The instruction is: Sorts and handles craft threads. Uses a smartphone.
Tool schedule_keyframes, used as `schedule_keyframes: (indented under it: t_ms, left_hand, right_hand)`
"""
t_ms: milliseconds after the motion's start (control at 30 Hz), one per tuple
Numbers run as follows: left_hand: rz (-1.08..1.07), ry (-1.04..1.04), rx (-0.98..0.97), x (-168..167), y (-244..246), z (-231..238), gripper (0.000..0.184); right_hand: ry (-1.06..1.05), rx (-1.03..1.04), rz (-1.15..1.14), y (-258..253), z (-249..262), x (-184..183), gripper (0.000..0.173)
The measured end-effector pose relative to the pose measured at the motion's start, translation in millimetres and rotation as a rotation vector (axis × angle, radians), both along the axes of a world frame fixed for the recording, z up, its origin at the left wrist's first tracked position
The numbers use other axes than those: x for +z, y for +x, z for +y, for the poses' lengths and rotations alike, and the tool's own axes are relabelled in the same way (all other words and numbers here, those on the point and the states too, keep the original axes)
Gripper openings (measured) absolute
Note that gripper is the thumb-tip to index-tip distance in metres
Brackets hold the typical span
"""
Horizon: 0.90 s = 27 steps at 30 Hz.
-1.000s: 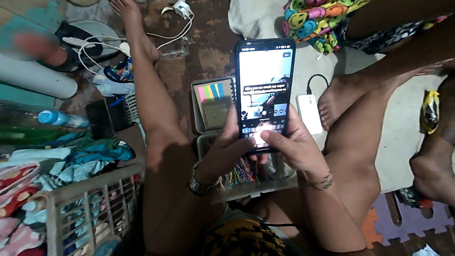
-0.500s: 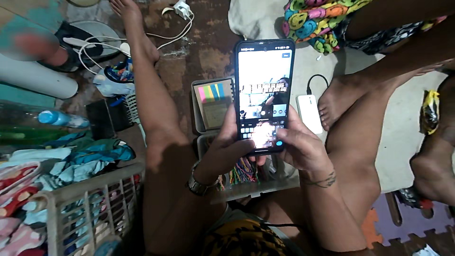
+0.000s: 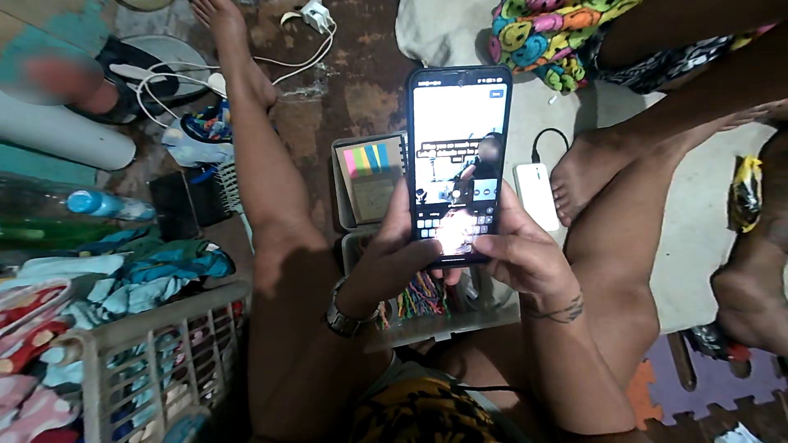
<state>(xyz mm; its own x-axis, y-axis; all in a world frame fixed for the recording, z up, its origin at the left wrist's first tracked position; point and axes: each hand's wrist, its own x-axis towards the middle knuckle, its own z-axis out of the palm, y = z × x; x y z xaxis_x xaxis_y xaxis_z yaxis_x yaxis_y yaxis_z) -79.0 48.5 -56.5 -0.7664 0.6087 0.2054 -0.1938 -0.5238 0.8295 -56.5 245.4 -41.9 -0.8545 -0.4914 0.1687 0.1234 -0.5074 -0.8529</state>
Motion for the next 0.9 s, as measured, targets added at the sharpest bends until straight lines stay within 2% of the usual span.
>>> schedule_keyframes:
  t_ms: [100,167,233,367,533,600,700,800,900]
  left_hand:
    - [0.013,-0.009,0.01,4.6,1.4,-0.7,0.066]
    - [0.061,-0.094,0.048,12.5,5.2,-2.3,0.061]
    - [0.099,-0.096,0.031,13.4,6.3,-2.6,0.064]
    - [0.103,-0.072,0.03,10.0,4.1,-0.8,0.054]
    - [0.035,-0.096,0.013,3.3,1.4,-0.9,0.062]
    - [0.027,-0.076,0.005,2.0,1.6,-1.6,0.063]
    - [0.061,-0.081,0.033,5.7,2.5,-2.5,0.052]
    - [0.042,-0.044,-0.007,-0.6,0.9,-2.5,0.064]
    - [0.045,-0.059,0.007,1.7,1.8,-2.3,0.067]
  right_hand:
    - [0.015,-0.033,-0.026,0.5,-1.2,2.1,0.055]
    - [0.054,-0.116,-0.037,1.7,-5.5,3.5,0.046]
    - [0.087,-0.183,-0.035,2.0,-8.3,3.6,0.039]
    - [0.105,-0.068,0.06,-0.2,0.7,-0.5,0.055]
    - [0.146,-0.065,0.096,0.2,0.9,-0.9,0.066]
    - [0.105,-0.054,0.066,0.4,0.5,0.0,0.06]
    - [0.032,-0.04,0.0,-0.4,-0.6,1.8,0.048]
    - [0.025,-0.057,-0.021,-0.8,-1.6,2.1,0.04]
    - [0.045,-0.06,0.002,-0.5,-0.6,0.4,0.047]
